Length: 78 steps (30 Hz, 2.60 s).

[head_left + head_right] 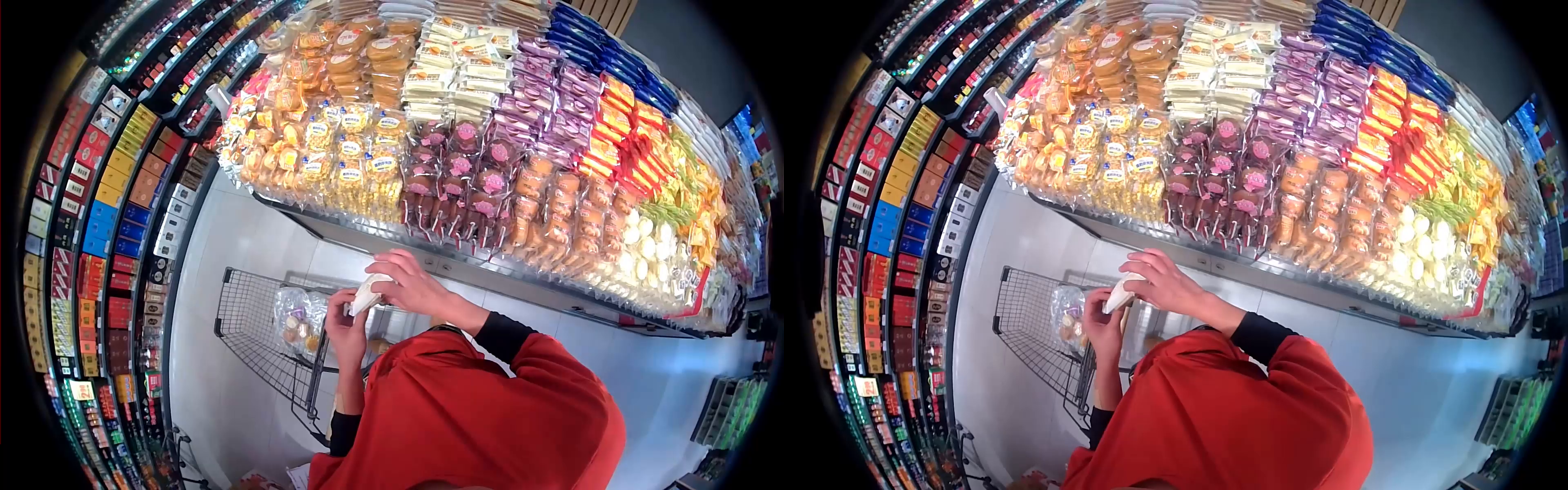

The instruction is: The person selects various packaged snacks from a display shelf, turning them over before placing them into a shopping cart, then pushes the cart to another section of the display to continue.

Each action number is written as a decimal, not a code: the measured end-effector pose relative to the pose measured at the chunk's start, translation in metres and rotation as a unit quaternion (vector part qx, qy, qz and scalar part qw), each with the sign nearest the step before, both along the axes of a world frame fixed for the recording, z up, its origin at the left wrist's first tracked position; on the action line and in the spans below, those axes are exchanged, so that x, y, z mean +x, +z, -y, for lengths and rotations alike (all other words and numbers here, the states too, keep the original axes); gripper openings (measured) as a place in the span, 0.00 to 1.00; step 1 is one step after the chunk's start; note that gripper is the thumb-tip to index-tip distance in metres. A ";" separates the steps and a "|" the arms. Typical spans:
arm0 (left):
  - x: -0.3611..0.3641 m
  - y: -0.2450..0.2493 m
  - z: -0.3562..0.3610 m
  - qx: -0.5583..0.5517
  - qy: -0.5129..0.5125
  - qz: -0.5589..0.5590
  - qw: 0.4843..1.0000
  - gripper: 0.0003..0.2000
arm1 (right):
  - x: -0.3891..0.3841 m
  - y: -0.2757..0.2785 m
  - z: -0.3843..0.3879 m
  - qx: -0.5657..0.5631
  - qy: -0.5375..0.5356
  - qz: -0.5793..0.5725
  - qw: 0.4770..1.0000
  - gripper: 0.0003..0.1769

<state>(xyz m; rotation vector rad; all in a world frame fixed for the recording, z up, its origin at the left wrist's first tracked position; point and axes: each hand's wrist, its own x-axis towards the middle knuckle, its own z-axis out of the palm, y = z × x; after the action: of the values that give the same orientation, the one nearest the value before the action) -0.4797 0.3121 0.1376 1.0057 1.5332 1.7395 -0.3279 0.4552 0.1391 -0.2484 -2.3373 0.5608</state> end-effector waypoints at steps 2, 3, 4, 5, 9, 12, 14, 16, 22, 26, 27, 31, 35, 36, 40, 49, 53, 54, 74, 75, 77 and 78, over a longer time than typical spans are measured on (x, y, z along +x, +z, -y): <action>0.008 -0.003 -0.003 0.000 -0.006 0.011 1.000 0.16 | 0.004 -0.005 -0.010 0.076 -0.003 0.011 0.997 0.25; 0.010 -0.006 -0.006 0.003 -0.011 0.008 1.000 0.16 | 0.005 -0.004 -0.017 0.074 0.005 0.007 0.997 0.25; 0.012 -0.006 -0.009 0.002 -0.028 -0.009 1.000 0.19 | 0.007 0.000 -0.030 0.092 0.015 0.010 0.996 0.24; 0.017 -0.004 -0.011 0.001 -0.024 -0.012 1.000 0.19 | 0.009 0.005 -0.046 0.112 0.023 0.014 0.993 0.23; 0.031 -0.008 -0.012 -0.086 0.035 -0.118 0.989 0.27 | 0.019 0.058 -0.137 0.096 -0.090 -0.037 0.991 0.20; 0.022 -0.061 0.014 -0.182 0.030 -0.097 0.978 0.26 | 0.021 0.107 -0.213 0.060 -0.230 -0.081 0.968 0.20; 0.012 -0.096 0.038 -0.225 0.060 -0.076 0.970 0.26 | 0.021 0.129 -0.269 0.067 -0.313 0.013 0.947 0.22; 0.004 -0.111 0.063 -0.241 0.075 -0.084 0.964 0.27 | 0.015 0.137 -0.318 0.162 -0.386 0.066 0.906 0.22; -0.007 -0.135 0.135 -0.272 0.167 -0.083 0.944 0.26 | -0.004 0.141 -0.392 0.203 -0.451 0.351 0.795 0.26; -0.012 -0.140 0.180 -0.284 0.223 -0.143 0.921 0.20 | 0.017 0.074 -0.502 0.291 -0.284 0.315 0.858 0.24; -0.011 -0.130 0.186 -0.295 0.240 -0.147 0.913 0.20 | 0.018 0.074 -0.504 0.330 -0.274 0.308 0.849 0.26; -0.011 -0.108 0.195 -0.309 0.281 -0.083 0.905 0.18 | 0.014 0.092 -0.479 0.325 -0.352 0.390 0.786 0.22; -0.038 -0.106 0.199 -0.276 0.316 -0.081 0.904 0.13 | -0.019 0.103 -0.325 0.270 -0.455 0.179 0.829 0.23; -0.049 -0.106 0.201 -0.278 0.324 -0.080 0.901 0.12 | -0.026 0.092 -0.293 0.231 -0.371 0.123 0.891 0.22; -0.115 -0.148 0.209 -0.307 0.352 -0.062 0.882 0.08 | -0.089 0.012 -0.102 -0.119 -0.141 0.120 0.975 0.13; -0.290 -0.349 0.192 -0.445 0.209 -0.088 0.866 0.21 | -0.170 -0.126 0.075 -0.167 -0.059 0.322 0.930 0.19; -0.353 -0.444 0.168 -0.474 0.265 -0.096 0.834 0.19 | -0.182 -0.129 0.086 -0.109 -0.148 0.381 0.906 0.12; -0.369 -0.486 0.158 -0.481 0.270 -0.075 0.831 0.18 | -0.182 -0.131 0.087 -0.099 -0.154 0.392 0.902 0.14; -0.430 -0.405 0.114 -0.255 0.352 0.101 0.895 0.40 | -0.215 -0.118 0.090 -0.130 -0.213 0.303 0.920 0.15; -0.425 -0.365 0.109 -0.222 0.357 0.249 0.873 0.41 | -0.213 -0.118 0.090 -0.144 -0.211 0.284 0.924 0.14; -0.411 -0.277 0.092 -0.200 0.355 0.285 0.868 0.43 | -0.213 -0.114 0.089 -0.147 -0.206 0.285 0.924 0.14; -0.406 -0.250 0.088 -0.128 0.330 0.307 0.883 0.43 | -0.210 -0.118 0.088 -0.144 -0.206 0.285 0.925 0.13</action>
<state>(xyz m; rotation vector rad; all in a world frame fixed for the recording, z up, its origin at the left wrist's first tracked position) -0.8856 0.2243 -0.1119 -0.2575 1.6855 1.9380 -0.5379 0.3667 0.0215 -1.1471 -2.6184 0.6794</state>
